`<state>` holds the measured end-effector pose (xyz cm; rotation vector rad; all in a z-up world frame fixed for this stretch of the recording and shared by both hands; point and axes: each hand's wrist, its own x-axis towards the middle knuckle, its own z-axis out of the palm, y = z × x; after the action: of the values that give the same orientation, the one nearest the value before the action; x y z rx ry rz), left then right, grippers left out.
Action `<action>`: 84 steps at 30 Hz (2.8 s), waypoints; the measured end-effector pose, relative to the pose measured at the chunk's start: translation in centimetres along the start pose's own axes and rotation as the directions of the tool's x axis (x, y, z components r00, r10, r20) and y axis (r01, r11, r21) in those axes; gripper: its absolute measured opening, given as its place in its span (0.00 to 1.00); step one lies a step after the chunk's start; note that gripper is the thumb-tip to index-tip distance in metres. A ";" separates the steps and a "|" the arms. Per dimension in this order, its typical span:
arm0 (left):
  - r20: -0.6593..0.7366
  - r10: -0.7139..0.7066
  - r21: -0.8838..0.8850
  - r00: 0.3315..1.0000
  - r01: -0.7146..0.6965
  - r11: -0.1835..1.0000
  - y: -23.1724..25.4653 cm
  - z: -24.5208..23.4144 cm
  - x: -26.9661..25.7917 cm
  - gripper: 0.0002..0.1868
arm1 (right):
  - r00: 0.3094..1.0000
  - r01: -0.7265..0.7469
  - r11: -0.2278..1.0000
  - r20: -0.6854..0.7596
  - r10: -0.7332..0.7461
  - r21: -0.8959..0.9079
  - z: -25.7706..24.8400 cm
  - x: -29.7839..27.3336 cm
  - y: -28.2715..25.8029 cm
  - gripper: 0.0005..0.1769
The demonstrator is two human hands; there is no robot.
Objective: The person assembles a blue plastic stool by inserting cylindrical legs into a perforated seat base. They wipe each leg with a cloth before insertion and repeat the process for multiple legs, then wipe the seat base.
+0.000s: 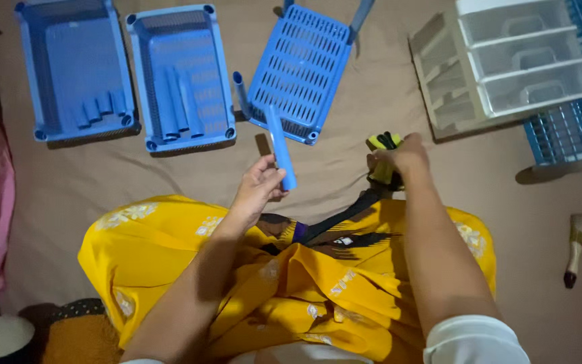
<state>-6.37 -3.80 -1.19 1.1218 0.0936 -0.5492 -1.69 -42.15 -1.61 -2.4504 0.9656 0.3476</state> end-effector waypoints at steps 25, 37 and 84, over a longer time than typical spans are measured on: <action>0.122 -0.038 0.076 0.992 0.029 0.997 1.4 -0.5 0.1 0.39 | 0.451 0.850 0.377 -0.137 -0.882 0.368 2.5 -17.6 -11.5 0.20; 0.215 -0.070 -0.306 0.974 0.136 0.942 2.1 -0.8 0.2 0.34 | 0.424 0.851 0.365 -0.084 -0.902 0.378 3.1 -19.2 -11.3 0.21; 0.253 -0.033 -0.596 0.967 0.183 0.781 0.2 -1.7 0.8 0.19 | 0.333 0.928 0.314 -0.066 -0.941 0.200 2.7 -20.9 -11.4 0.23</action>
<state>-5.21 -2.53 -2.06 0.4025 0.1267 -0.6858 -8.98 -21.54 8.29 -2.3112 -0.5785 -0.1109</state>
